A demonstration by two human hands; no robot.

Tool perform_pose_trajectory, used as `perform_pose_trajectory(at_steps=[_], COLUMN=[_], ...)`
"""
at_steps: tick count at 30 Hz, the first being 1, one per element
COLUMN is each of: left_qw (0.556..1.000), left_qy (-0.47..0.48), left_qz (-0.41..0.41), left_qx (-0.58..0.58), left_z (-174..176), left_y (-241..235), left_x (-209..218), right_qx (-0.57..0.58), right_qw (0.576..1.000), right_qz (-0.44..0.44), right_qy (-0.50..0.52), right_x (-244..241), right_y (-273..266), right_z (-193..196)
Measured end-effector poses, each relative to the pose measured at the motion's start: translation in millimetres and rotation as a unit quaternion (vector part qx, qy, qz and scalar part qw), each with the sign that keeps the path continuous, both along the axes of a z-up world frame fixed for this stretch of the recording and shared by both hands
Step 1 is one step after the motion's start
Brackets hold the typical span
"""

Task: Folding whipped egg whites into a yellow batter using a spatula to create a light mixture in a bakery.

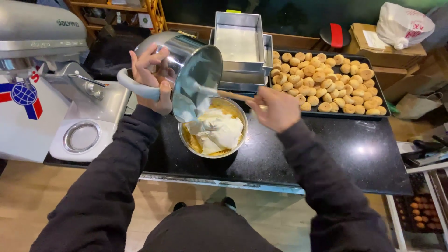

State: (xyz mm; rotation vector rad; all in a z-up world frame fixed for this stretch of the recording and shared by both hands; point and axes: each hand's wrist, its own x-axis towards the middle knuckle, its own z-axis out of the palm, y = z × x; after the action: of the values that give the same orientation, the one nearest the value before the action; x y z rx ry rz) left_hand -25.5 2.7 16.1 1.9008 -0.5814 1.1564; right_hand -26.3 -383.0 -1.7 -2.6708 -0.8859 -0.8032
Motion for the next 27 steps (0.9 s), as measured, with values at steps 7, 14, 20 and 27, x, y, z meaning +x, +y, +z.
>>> perform_pose_trajectory(at_steps=[7, 14, 20, 27], left_qw=[0.994, 0.989, 0.985, 0.998], left_qy=[-0.035, -0.036, -0.102, -0.051], left_qz=[-0.057, -0.055, -0.055, 0.017], left_qx=[-0.083, -0.131, -0.129, -0.026], left_z=[5.8, 5.2, -8.6, 10.7], left_y=[-13.1, 9.9, 15.0, -0.4], left_x=[-5.5, -2.7, 13.8, -10.2], right_qx=[0.189, 0.023, -0.043, -0.076], right_qw=[0.893, 0.874, 0.99, 0.976], right_qz=[-0.089, -0.165, -0.097, -0.143], right_qy=[0.398, 0.457, 0.088, 0.148], right_x=[-5.2, -29.6, -19.9, 15.2], right_y=[55.6, -6.2, -27.0, 49.1], right_z=[-45.6, -0.2, 22.0, -21.8])
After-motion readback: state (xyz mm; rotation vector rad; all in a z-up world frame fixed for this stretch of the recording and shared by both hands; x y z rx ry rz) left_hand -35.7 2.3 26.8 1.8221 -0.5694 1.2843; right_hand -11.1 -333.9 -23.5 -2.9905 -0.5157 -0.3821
